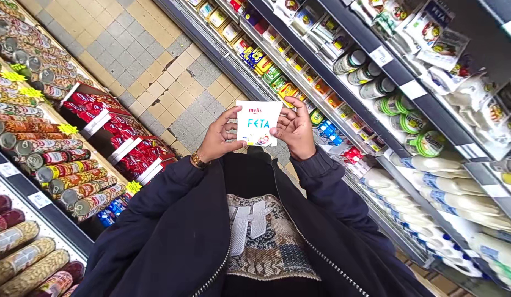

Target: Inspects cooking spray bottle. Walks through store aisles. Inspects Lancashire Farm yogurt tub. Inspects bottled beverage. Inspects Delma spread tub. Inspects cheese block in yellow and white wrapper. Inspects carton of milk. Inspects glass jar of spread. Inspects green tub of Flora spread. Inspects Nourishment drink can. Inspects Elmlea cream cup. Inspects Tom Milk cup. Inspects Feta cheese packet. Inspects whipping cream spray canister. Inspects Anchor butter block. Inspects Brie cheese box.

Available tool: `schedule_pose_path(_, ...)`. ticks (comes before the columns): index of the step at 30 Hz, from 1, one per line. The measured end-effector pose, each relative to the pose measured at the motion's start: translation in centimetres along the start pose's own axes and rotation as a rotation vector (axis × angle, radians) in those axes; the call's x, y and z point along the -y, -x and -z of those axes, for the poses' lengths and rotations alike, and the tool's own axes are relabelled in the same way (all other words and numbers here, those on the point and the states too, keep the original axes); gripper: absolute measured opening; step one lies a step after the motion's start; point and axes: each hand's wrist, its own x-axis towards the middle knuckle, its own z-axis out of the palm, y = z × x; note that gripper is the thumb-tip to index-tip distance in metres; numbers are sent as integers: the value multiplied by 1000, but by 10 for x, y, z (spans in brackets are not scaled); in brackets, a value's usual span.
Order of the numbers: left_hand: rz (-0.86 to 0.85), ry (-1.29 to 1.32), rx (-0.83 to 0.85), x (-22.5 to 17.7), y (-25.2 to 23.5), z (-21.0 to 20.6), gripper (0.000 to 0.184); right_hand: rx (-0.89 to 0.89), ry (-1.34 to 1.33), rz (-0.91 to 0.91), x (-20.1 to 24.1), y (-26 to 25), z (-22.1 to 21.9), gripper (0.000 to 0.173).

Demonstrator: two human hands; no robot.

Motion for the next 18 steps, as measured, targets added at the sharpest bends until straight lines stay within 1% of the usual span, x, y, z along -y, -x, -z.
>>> schedule_pose_path(1,11,4,-4,0,2,1,87,18,18,-1,-6,5,2,89)
schedule_pose_path(3,22,17,-9,2,5,2,89,30,48,-8,-17,16,2,94)
schedule_pose_path(8,47,5,-15,10,12,3,95,-1,80,10,-35,34,-3,96)
schedule_pose_path(15,32,-8,40,13,15,5,106,-13,69,-9,-37,43,-3,100)
schedule_pose_path(18,33,-17,56,13,17,4,107,-22,73,-29,-37,47,-2,103)
